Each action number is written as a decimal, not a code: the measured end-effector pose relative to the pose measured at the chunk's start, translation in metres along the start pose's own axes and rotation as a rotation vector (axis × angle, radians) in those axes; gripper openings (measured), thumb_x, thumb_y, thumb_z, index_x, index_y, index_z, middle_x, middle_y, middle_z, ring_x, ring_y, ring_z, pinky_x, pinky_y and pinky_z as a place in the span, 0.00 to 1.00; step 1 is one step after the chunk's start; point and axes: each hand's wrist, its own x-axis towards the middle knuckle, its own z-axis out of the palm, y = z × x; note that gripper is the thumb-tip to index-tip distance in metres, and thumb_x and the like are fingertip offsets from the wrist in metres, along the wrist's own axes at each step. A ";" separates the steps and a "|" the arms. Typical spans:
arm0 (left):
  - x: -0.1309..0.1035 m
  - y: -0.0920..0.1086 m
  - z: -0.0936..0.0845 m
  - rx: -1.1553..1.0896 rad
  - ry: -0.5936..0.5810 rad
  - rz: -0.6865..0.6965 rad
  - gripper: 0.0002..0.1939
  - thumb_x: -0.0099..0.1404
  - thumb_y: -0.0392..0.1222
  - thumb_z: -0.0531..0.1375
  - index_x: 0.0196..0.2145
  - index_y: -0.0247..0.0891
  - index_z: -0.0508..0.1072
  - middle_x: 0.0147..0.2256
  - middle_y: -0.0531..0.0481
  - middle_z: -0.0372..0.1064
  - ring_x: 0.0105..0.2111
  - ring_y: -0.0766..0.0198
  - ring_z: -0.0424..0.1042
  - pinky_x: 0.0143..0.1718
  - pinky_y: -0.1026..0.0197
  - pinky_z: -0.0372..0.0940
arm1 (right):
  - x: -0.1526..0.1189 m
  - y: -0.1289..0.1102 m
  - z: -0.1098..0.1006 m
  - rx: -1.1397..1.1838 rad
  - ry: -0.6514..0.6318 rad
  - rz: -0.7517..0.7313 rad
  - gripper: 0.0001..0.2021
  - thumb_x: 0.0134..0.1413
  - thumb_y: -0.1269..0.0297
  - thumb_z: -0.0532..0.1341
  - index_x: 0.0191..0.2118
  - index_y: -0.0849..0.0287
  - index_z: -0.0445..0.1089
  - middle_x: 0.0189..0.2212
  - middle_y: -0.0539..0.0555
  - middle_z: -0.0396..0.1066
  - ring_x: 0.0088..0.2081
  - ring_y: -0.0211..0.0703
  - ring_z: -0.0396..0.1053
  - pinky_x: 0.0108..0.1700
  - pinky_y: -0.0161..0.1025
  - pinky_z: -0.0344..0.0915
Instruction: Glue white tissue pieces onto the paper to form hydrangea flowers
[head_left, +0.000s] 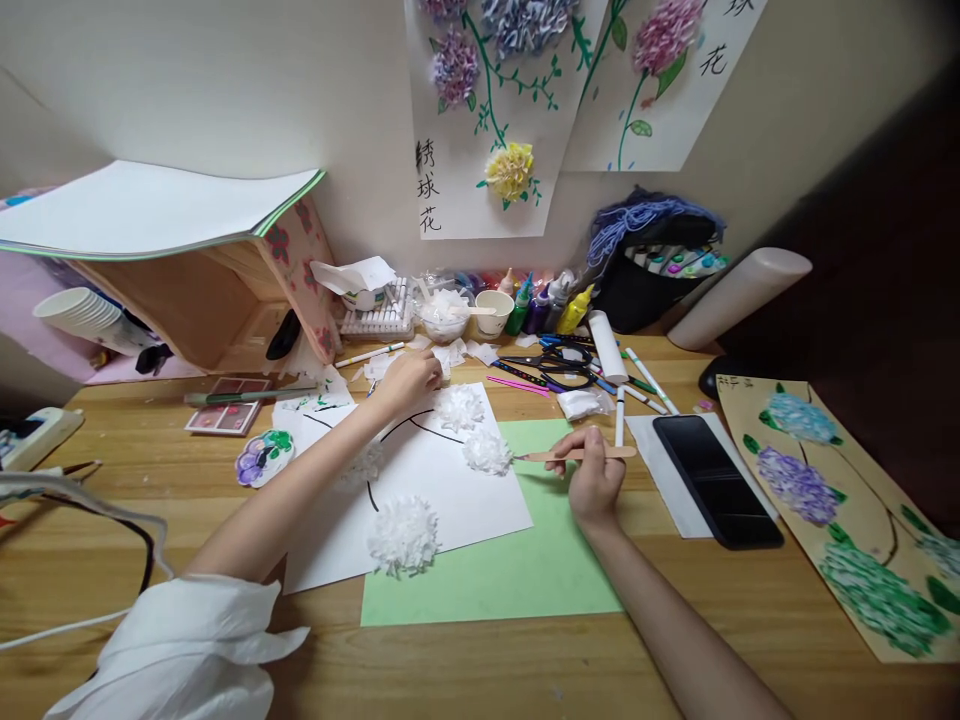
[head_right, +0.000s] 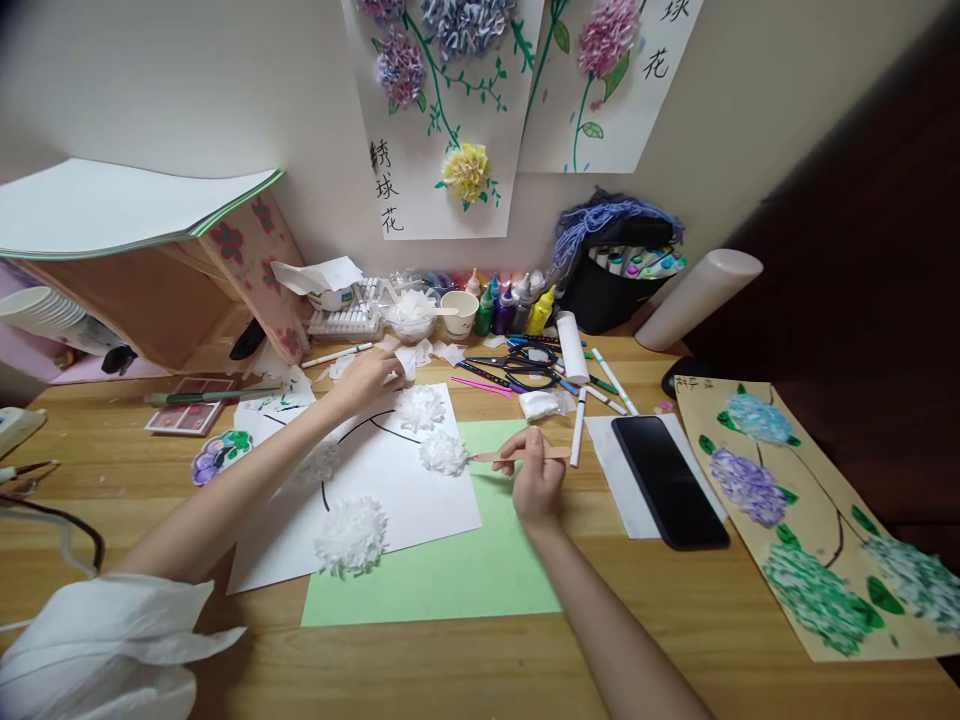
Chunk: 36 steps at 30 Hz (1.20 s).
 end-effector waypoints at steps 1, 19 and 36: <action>-0.001 0.001 -0.004 -0.053 0.025 -0.038 0.11 0.62 0.38 0.51 0.33 0.33 0.72 0.34 0.43 0.70 0.36 0.60 0.67 0.36 0.60 0.59 | 0.000 0.000 0.000 0.000 0.000 -0.005 0.22 0.59 0.52 0.48 0.20 0.59 0.63 0.11 0.48 0.64 0.14 0.34 0.62 0.16 0.31 0.57; -0.059 0.109 0.004 -0.247 -0.182 0.214 0.10 0.64 0.37 0.52 0.34 0.36 0.74 0.32 0.46 0.72 0.33 0.62 0.68 0.32 0.62 0.59 | -0.008 -0.003 -0.004 0.011 -0.190 -0.092 0.24 0.59 0.52 0.47 0.17 0.58 0.63 0.11 0.48 0.61 0.12 0.33 0.58 0.14 0.33 0.53; -0.056 0.105 0.010 -0.199 -0.075 0.038 0.10 0.66 0.40 0.50 0.37 0.36 0.70 0.34 0.47 0.70 0.33 0.63 0.67 0.32 0.62 0.57 | -0.006 -0.001 -0.004 -0.419 -0.415 -0.282 0.20 0.62 0.60 0.47 0.21 0.57 0.65 0.16 0.48 0.67 0.19 0.35 0.65 0.24 0.33 0.61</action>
